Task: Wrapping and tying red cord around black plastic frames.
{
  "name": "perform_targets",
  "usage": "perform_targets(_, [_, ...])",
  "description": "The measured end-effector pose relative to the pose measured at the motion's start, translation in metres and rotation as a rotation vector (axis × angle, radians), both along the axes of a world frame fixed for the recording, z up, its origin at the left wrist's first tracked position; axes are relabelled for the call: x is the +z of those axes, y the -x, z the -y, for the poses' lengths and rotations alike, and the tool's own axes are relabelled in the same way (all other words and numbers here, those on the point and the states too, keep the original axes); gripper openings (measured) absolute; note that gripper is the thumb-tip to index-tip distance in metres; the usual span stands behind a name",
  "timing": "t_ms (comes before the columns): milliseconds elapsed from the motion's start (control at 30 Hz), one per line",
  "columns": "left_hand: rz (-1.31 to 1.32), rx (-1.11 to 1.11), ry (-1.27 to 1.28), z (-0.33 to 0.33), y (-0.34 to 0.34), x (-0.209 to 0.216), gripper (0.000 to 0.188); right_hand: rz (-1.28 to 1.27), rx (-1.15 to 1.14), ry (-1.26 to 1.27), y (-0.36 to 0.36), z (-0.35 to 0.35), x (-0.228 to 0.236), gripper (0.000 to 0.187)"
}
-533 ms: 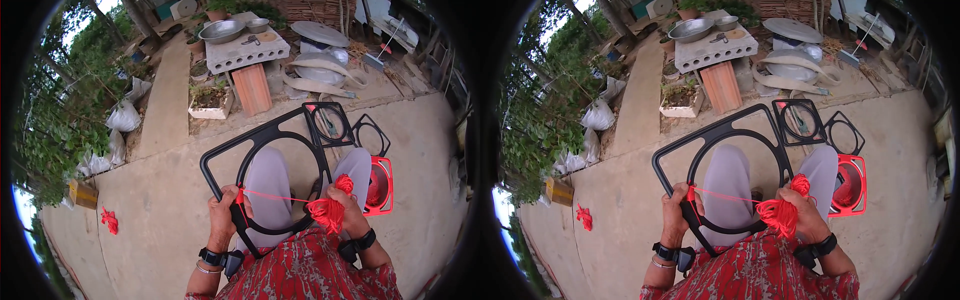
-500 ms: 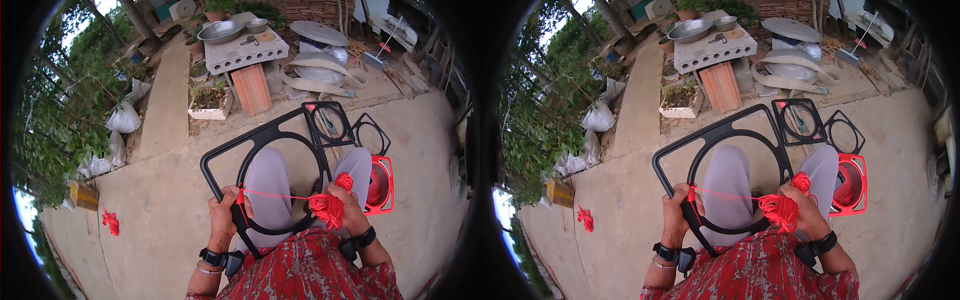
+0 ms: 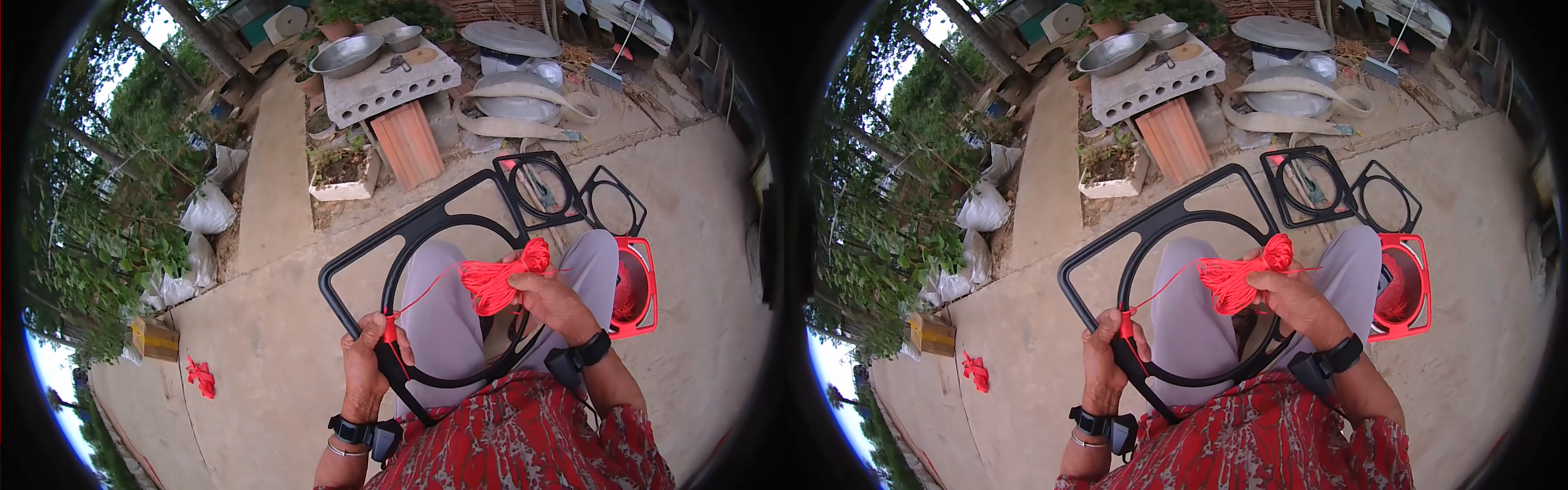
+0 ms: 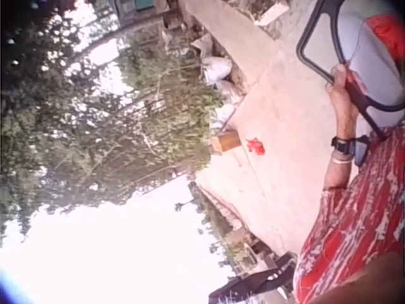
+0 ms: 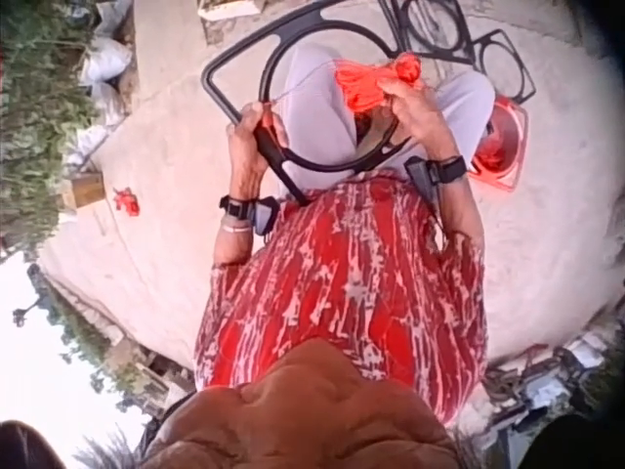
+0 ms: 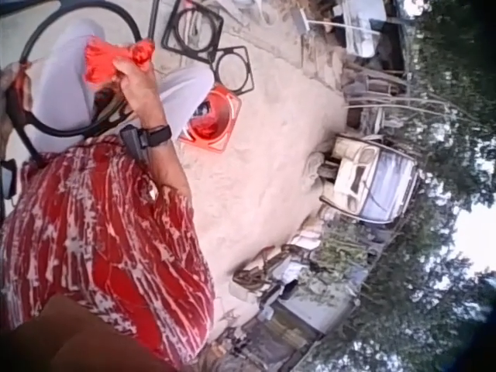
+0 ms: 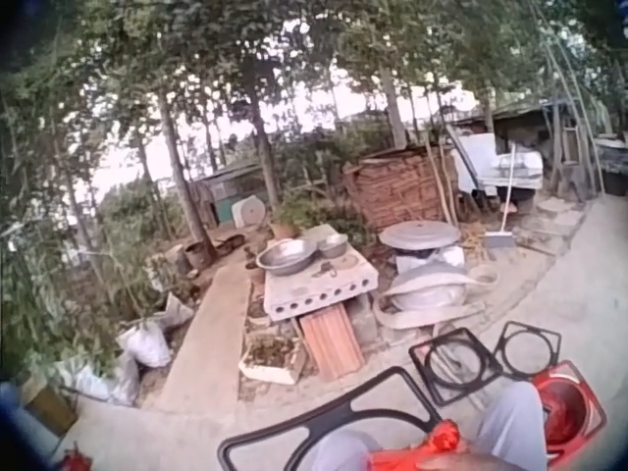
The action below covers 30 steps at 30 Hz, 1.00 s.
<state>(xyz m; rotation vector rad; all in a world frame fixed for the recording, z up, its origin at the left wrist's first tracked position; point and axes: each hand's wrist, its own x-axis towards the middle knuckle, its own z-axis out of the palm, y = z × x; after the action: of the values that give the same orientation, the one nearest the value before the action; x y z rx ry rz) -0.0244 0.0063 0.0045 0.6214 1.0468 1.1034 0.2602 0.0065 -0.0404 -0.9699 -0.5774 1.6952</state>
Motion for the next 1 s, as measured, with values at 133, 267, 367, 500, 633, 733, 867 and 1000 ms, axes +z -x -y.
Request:
perform_targets(133, [-0.073, 0.001, 0.010, -0.001, 0.008, -0.011, 0.034, -0.044, -0.155, -0.231, -0.010, -0.009, 0.044, 0.025])
perform_targets(267, [-0.070, 0.005, 0.060, -0.003, 0.014, -0.022, 0.040, 0.361, -0.156, -0.423, 0.004, -0.022, 0.084, 0.023])
perform_targets(367, [-0.055, -0.034, 0.069, -0.008, 0.014, -0.028, 0.039, 0.192, -0.135, -0.510, 0.017, -0.023, 0.090, 0.028])
perform_targets(500, [0.014, -0.016, 0.065, -0.004, 0.022, -0.033, 0.041, -0.366, 0.024, -0.435, 0.032, -0.017, 0.079, 0.034])
perform_targets(633, [0.071, 0.030, 0.100, -0.003, 0.028, -0.035, 0.044, -0.243, 0.055, -0.297, 0.024, -0.018, 0.064, 0.028])
perform_targets(733, [0.033, 0.001, 0.068, -0.004, 0.028, -0.035, 0.045, 0.201, 0.007, -0.228, 0.023, -0.015, 0.060, 0.027])
perform_targets(867, [0.089, 0.034, 0.033, -0.003, 0.027, -0.031, 0.040, 0.587, 0.157, -0.415, 0.027, -0.019, 0.046, 0.028])
perform_targets(1000, [0.083, 0.004, 0.018, -0.002, 0.023, -0.023, 0.030, 0.850, 0.253, -0.496, 0.048, -0.029, 0.018, 0.030])
